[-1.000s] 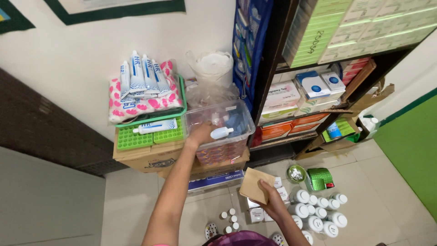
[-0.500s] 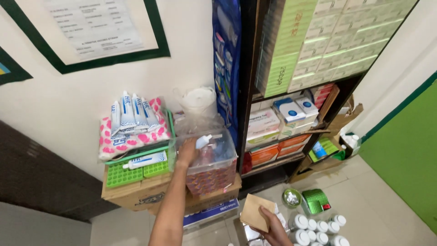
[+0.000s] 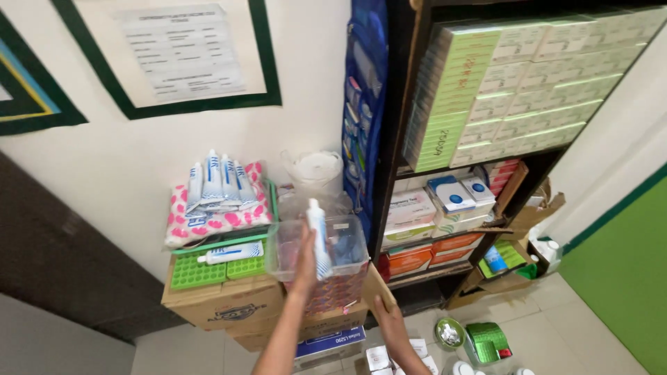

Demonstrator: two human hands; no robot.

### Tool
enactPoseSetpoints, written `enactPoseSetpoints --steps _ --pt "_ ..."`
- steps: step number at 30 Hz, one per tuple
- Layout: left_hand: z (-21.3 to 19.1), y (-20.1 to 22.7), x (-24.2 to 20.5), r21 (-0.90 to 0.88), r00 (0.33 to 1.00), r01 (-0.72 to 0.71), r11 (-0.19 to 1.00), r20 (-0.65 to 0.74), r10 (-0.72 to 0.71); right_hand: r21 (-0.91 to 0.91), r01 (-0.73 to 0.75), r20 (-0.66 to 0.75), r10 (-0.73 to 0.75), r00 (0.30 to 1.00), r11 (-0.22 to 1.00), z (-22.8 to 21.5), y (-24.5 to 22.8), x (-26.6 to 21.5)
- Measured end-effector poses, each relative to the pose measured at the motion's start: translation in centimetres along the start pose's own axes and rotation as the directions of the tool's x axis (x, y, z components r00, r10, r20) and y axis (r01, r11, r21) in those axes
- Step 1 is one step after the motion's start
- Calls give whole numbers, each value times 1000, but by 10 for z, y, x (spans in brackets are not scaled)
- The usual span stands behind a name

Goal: Organizing and sorting medical supplies like lubricant tubes and bottles into containers

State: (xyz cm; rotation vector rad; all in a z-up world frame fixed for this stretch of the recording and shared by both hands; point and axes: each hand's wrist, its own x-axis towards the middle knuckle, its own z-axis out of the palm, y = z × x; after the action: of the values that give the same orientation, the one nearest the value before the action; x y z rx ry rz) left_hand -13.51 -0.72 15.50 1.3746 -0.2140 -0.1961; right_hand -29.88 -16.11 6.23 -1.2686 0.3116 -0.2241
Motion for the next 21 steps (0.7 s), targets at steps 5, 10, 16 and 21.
enactPoseSetpoints --steps 5,10,16,21 --pt "47 7 -61 -35 972 232 972 44 -231 -519 626 431 -453 780 583 72 -45 42" --pt "40 -23 -52 -231 992 113 966 -30 -123 -504 654 483 -443 755 565 92 -81 92" --pt "3 29 -31 -81 980 46 996 -190 -61 -600 477 571 -74 818 642 111 -90 18" --pt "4 2 -37 -73 986 -95 993 -146 84 -469 588 629 -218 746 659 105 -73 22"
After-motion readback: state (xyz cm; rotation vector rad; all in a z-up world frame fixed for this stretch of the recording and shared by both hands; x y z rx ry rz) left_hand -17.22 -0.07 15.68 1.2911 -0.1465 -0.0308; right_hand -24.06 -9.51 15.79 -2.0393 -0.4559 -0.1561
